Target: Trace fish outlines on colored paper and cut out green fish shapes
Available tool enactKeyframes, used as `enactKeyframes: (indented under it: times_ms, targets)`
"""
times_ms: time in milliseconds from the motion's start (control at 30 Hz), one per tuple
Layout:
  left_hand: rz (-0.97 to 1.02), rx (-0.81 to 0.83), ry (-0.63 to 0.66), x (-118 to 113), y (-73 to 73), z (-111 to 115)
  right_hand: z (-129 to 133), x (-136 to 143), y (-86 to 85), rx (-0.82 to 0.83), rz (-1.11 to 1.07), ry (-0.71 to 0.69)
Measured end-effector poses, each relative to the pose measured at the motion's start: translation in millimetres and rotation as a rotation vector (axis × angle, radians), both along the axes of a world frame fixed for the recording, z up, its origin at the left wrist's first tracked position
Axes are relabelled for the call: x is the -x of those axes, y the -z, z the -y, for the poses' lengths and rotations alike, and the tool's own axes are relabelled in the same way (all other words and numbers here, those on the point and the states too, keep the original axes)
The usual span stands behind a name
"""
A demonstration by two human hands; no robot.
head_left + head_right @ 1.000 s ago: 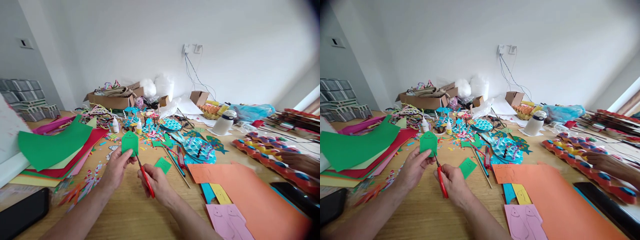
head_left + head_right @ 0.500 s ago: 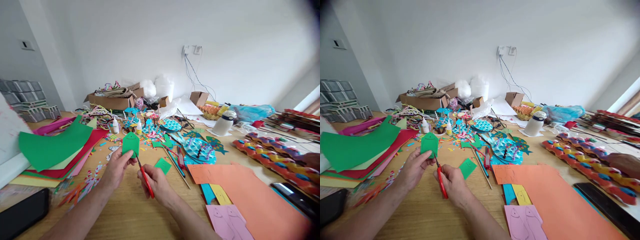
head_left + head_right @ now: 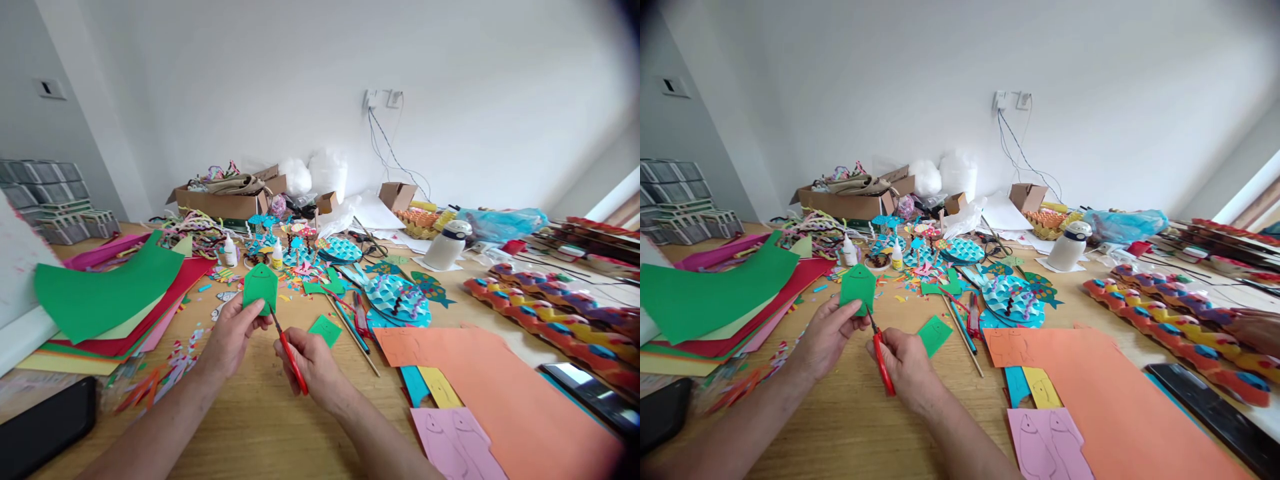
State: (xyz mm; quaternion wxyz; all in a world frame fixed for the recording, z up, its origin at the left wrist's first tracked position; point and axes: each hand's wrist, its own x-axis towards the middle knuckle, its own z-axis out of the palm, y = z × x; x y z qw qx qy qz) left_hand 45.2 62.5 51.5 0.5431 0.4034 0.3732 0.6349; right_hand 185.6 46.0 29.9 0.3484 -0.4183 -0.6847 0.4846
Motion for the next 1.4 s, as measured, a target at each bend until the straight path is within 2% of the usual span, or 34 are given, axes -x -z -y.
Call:
enactKeyframes:
  times_ms: [533, 967, 1133, 1400]
  targets:
    - [-0.034, -0.019, 0.013, 1, 1.9, 0, 0, 1, 1.1, 0.035, -0.003, 0.009]
    - [-0.044, -0.025, 0.019, 2, -0.6, -2, -3, 0, 5.6, -0.017, 0.041, 0.018]
    - [-0.077, -0.054, -0.016, 8, -0.5, -5, -2, 1, 5.1, -0.001, 0.030, 0.001]
    - [0.040, -0.015, 0.011, 9, -0.8, -6, 0, 1, 0.6, 0.087, -0.019, -0.039]
